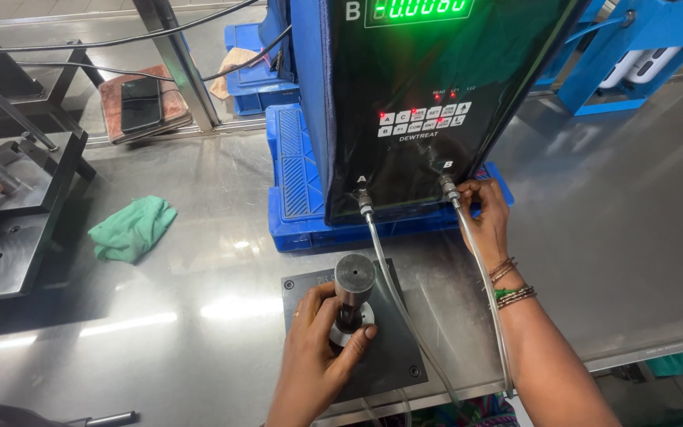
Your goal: Measure a metal component using a digital probe and readout device.
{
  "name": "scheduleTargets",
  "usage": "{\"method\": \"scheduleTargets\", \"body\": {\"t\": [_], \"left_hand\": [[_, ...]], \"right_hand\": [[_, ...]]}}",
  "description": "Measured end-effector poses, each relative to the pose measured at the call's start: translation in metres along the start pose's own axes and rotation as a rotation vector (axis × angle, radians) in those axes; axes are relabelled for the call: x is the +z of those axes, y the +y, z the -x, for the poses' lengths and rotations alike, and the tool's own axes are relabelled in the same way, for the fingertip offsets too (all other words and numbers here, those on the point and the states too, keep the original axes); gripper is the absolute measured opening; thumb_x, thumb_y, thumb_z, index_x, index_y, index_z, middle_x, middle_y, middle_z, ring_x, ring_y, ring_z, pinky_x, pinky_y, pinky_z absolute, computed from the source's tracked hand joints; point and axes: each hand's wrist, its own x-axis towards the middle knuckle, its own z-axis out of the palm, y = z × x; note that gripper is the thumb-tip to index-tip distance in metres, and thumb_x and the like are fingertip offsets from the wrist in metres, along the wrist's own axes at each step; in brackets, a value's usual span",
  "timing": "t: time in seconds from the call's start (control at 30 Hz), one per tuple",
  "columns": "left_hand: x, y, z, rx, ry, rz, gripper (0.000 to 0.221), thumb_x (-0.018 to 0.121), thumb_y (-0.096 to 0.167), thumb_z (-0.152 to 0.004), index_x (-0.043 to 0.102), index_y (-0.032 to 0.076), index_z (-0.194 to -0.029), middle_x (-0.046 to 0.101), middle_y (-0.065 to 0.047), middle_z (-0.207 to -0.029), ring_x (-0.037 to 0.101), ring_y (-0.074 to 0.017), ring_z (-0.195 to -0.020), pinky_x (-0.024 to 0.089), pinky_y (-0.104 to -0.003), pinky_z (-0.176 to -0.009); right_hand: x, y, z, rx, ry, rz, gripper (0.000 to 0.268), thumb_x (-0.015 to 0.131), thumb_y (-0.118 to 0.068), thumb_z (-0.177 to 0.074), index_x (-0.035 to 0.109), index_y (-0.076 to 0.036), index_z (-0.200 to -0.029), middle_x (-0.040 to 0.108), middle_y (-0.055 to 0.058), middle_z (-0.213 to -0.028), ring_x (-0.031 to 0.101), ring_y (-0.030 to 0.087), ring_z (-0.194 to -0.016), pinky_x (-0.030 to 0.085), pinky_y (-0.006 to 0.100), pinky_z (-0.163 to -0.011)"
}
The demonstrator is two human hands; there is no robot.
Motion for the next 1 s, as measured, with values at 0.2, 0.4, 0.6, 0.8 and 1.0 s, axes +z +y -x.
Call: {"method": "scheduleTargets", "body": {"t": [0.2,0.4,0.6,0.8,1.0], "left_hand": [[-0.002,0.007,-0.001,-0.05,-0.017,0.012,0.046,0.074,0.039,-0.083,0.068,0.009,-0.117,0.057,-0.008,-0.127,0.058,-0.0259,-0.115,0.056,-0.04,-0.082],[0.0,0.001,0.0,-0.025,-0.009,-0.003,0.045,0.073,0.04,-0.084,0.068,0.008,-0.116,0.058,-0.009,-0.127,0.059,-0.026,-0.113,0.058,-0.039,-0.079],[0.0,0.002,0.0,-0.045,-0.022,-0.007,0.043,0.073,0.04,-0.084,0.068,0.009,-0.113,0.058,-0.008,-0.124,0.059,-0.0252,-0.113,0.058,-0.039,-0.081],[0.001,-0.001,0.001,0.008,-0.003,-0.03,0.042,0.073,0.04,-0.086,0.068,0.007,-0.112,0.059,-0.008,-0.124,0.059,-0.0259,-0.113,0.054,-0.041,-0.086],[-0.001,0.006,-0.001,-0.069,-0.033,0.006,0.045,0.072,0.041,-0.084,0.068,0.009,-0.115,0.058,-0.007,-0.124,0.058,-0.0249,-0.114,0.057,-0.039,-0.081]], "right_hand": [[-0.001,-0.005,0.0,-0.006,0.001,0.055,0.009,0.063,0.007,-0.098,0.065,0.0,-0.102,0.053,0.004,-0.098,0.057,0.012,-0.087,0.051,0.026,-0.078],[-0.001,-0.004,0.0,-0.016,0.009,0.045,0.009,0.062,0.007,-0.098,0.065,0.0,-0.102,0.053,0.004,-0.097,0.056,0.012,-0.087,0.051,0.027,-0.079],[-0.001,-0.005,0.0,-0.025,0.011,0.035,0.008,0.063,0.007,-0.098,0.065,0.0,-0.102,0.053,0.004,-0.097,0.056,0.012,-0.087,0.051,0.027,-0.079],[-0.001,-0.005,0.0,-0.017,0.009,0.032,0.008,0.064,0.006,-0.098,0.065,-0.001,-0.102,0.053,0.003,-0.097,0.056,0.012,-0.086,0.051,0.027,-0.079],[-0.001,-0.004,0.0,-0.011,0.006,0.056,0.008,0.064,0.006,-0.097,0.066,-0.001,-0.102,0.054,0.003,-0.097,0.056,0.012,-0.087,0.051,0.027,-0.079]]}}
